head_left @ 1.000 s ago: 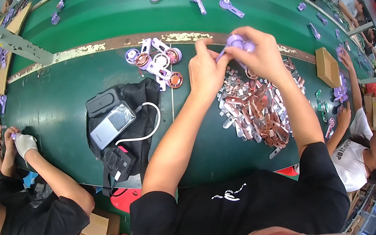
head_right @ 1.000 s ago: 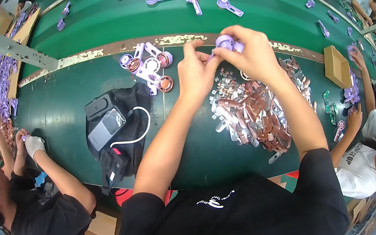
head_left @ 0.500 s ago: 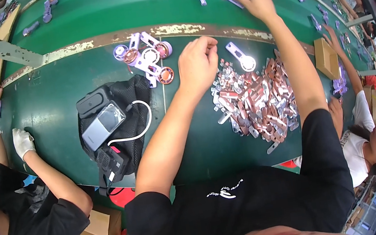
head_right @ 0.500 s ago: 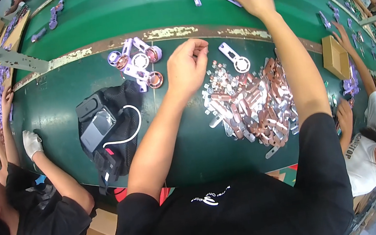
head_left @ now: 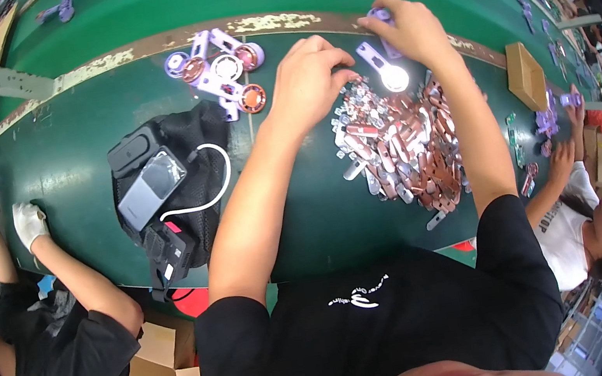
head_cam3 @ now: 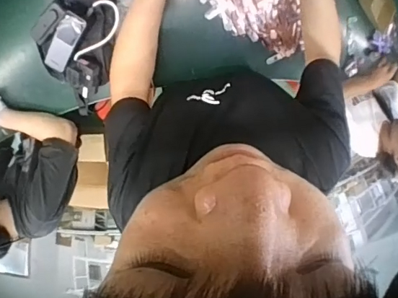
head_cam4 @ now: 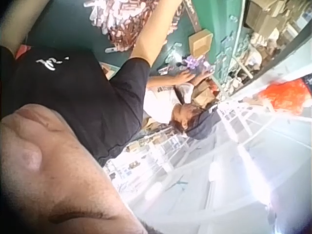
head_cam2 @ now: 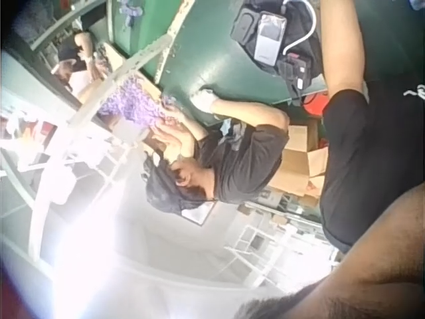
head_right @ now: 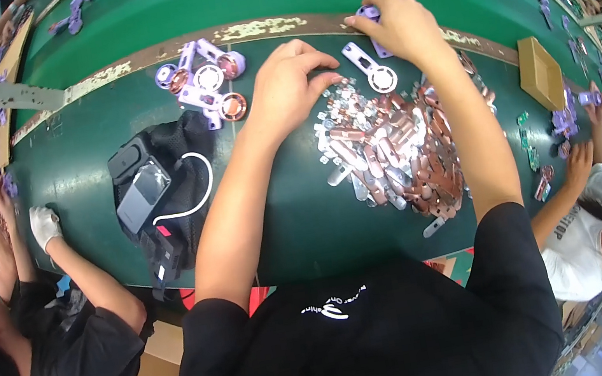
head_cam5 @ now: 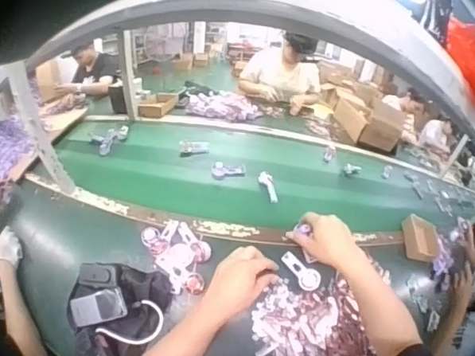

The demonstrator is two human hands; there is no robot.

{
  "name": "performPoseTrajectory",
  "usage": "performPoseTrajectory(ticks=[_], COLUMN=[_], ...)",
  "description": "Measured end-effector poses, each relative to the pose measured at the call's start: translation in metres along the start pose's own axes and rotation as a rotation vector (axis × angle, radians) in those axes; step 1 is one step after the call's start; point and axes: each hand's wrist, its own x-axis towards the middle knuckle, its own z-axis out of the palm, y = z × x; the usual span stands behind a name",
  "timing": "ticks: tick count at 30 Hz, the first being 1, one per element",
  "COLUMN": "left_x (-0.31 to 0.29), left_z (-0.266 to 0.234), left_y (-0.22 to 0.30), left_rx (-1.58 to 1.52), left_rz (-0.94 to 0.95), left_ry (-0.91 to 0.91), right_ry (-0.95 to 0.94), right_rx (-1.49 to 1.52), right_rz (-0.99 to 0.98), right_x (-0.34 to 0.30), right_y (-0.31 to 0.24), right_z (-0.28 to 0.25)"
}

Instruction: The person assembles small purple plastic casings with circular metal pieces by hand at a factory production line.

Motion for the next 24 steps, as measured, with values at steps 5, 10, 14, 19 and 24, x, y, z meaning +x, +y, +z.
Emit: performPoseTrajectory(ticks=[5, 10, 14, 19, 24], left_x=[-0.002, -0.003, -0.003, -0.004, -0.003], left_z=[0.005, 0.009, 0.011, 0.009, 0.013], left_y=[0.004, 0.007, 0.008, 0.004, 0.007], left_rx=[0.040, 0.069, 0.087, 0.045, -0.016], left_rz=[-0.001, 0.025, 0.046, 0.051, -0.070], left_ry=[0.007, -0.017, -0.017, -0.018, 0.100], right_ry=[0.107, 0.157, 0.259, 0.252, 0.076], right_rx=[0.135, 0.134, 0.050, 0.015, 0.089], right_rz=[0.005, 0.009, -0.049, 0.002, 0.142], right_x=[-0.033, -0.061, -0.085, -0.126, -0.139], right_y=[0.002, 0.010, 0.007, -0.007, -0.034], right_z=[-0.003, -0.009, -0.013, -0.016, -0.006])
